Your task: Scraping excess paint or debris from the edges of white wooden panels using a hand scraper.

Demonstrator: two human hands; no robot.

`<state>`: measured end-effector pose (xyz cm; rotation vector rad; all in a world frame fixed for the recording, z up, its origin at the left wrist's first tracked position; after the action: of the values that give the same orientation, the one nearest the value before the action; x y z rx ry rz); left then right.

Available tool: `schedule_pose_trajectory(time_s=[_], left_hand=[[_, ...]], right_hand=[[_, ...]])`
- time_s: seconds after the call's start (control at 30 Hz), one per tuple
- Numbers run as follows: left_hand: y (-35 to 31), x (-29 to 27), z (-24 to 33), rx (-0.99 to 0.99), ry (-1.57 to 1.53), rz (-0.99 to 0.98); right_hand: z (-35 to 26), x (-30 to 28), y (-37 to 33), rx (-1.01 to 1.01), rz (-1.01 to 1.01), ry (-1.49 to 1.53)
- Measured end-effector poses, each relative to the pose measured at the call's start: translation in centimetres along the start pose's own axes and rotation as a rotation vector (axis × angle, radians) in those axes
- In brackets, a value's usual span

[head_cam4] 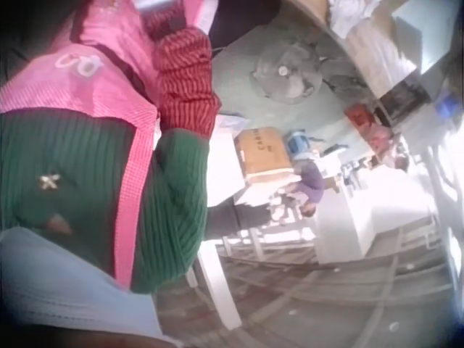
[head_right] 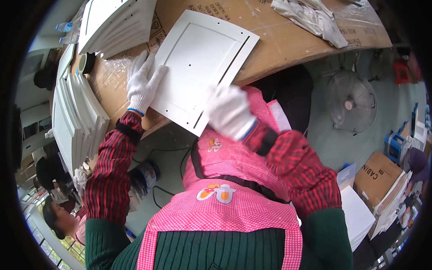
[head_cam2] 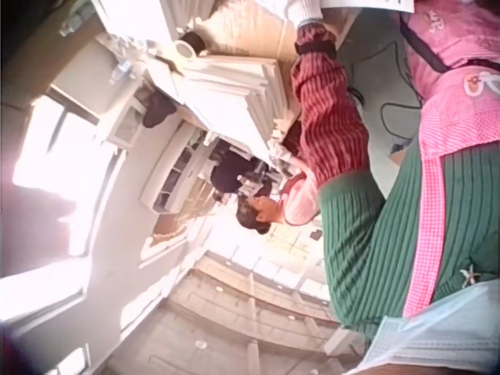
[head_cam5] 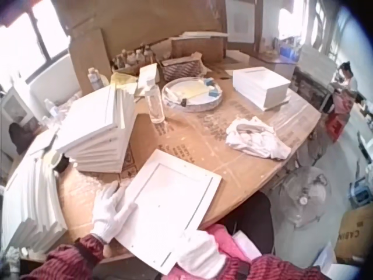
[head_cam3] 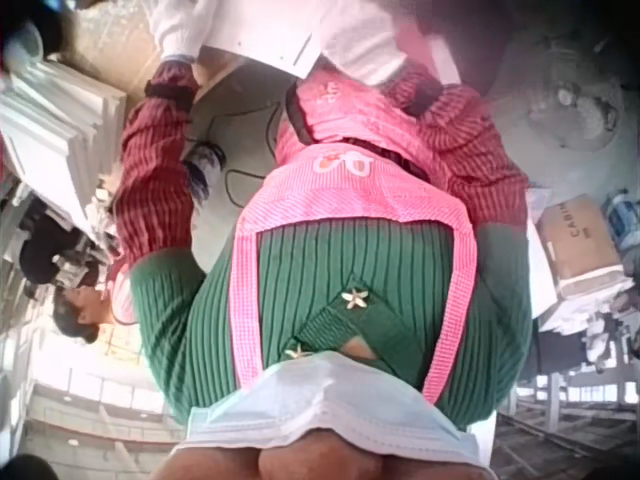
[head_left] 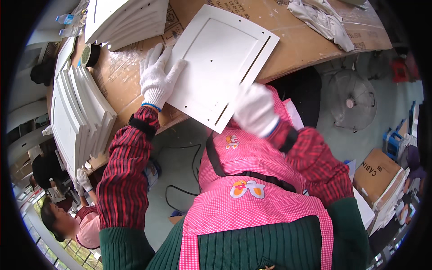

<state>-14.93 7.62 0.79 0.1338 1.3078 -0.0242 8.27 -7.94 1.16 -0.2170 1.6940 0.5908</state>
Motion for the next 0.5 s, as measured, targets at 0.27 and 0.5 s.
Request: schedule_pose_trajectory(time_s=[0.27, 0.5], left_hand=[[-0.8, 0.6, -0.5, -0.054, -0.116, -0.024], [-12.6, 1.5, 6.8, -0.099, -0.388, -0.092]], right_hand=[[-5.0, -4.1, -2.7, -0.342, -0.034, 0.783], [5.3, -3.5, -10.6, 0.641, 0.049, 1.679]])
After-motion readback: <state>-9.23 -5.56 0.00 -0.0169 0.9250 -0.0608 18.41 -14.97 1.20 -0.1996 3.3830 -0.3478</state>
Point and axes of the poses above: each hand's wrist, its own y-axis towards the middle knuckle, its own x-axis out of the palm, z = x × y, the point moved 4 cm from there along y, towards the middle knuckle, and after that the axes turned 15 degrees about -x, right-handed, at the moved point
